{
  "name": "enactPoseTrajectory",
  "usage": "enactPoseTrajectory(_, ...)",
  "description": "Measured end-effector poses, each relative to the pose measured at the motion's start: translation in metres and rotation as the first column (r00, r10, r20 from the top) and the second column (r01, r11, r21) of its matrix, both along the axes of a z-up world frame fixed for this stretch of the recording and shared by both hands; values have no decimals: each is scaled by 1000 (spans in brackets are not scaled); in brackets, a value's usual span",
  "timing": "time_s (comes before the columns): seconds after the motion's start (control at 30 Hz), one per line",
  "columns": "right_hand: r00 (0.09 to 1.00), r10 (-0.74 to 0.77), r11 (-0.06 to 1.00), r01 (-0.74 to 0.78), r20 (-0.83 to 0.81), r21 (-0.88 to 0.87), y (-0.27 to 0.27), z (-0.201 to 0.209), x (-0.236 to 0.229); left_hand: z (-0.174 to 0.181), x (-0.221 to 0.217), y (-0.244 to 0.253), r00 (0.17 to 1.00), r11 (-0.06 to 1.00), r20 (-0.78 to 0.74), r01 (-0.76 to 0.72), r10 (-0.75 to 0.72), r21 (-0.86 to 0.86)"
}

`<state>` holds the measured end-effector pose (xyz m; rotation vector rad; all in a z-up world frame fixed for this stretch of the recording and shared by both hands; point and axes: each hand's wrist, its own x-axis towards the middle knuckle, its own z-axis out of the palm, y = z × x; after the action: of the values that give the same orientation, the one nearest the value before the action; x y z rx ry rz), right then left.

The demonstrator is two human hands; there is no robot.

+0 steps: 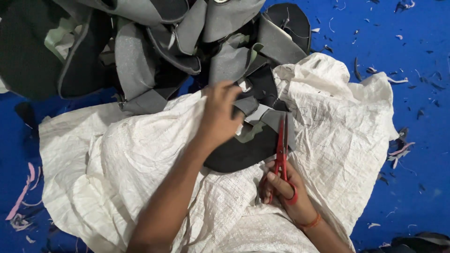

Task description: The person uses red-handled scissors to cut the edges of grey and black fabric pieces. They pick up each piece from a pile, trim the edges, and place the cut pieces back onto the pile.

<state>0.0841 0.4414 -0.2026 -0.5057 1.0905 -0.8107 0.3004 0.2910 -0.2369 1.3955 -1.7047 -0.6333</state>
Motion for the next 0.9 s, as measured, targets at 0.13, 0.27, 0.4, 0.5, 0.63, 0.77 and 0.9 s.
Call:
enactPoseTrajectory(0.13,998,-26,998,22,-62,-63,2,-7,-1,4,-32,-7,851,972,502,222,-153,-80)
enactPoseTrajectory(0.27,997,-55,987,47,-52,-157,10,-14,-5,-54,-50,-12,707,955,676,298,-210,-15)
enactPoseTrajectory(0.4,985,-147,979,132,-90,-157,23,18,-35,19,-36,4,824,881,565,296,-40,-370)
enactPoseTrajectory(0.5,972,-197,911,133,-128,-390,34,52,-65,72,-40,21,903,806,421,310,-83,-505)
enactPoseTrajectory(0.63,981,-131,786,193,146,-587,22,92,-69,94,-66,43,939,823,115,339,-323,-456)
enactPoseTrajectory(0.77,943,-192,926,84,-271,-368,-6,60,-56,53,-74,46,905,909,-199,321,-377,-264)
enactPoseTrajectory(0.9,957,-103,965,30,-271,-260,-32,21,-37,-1,-62,29,801,905,-580,346,-149,247)
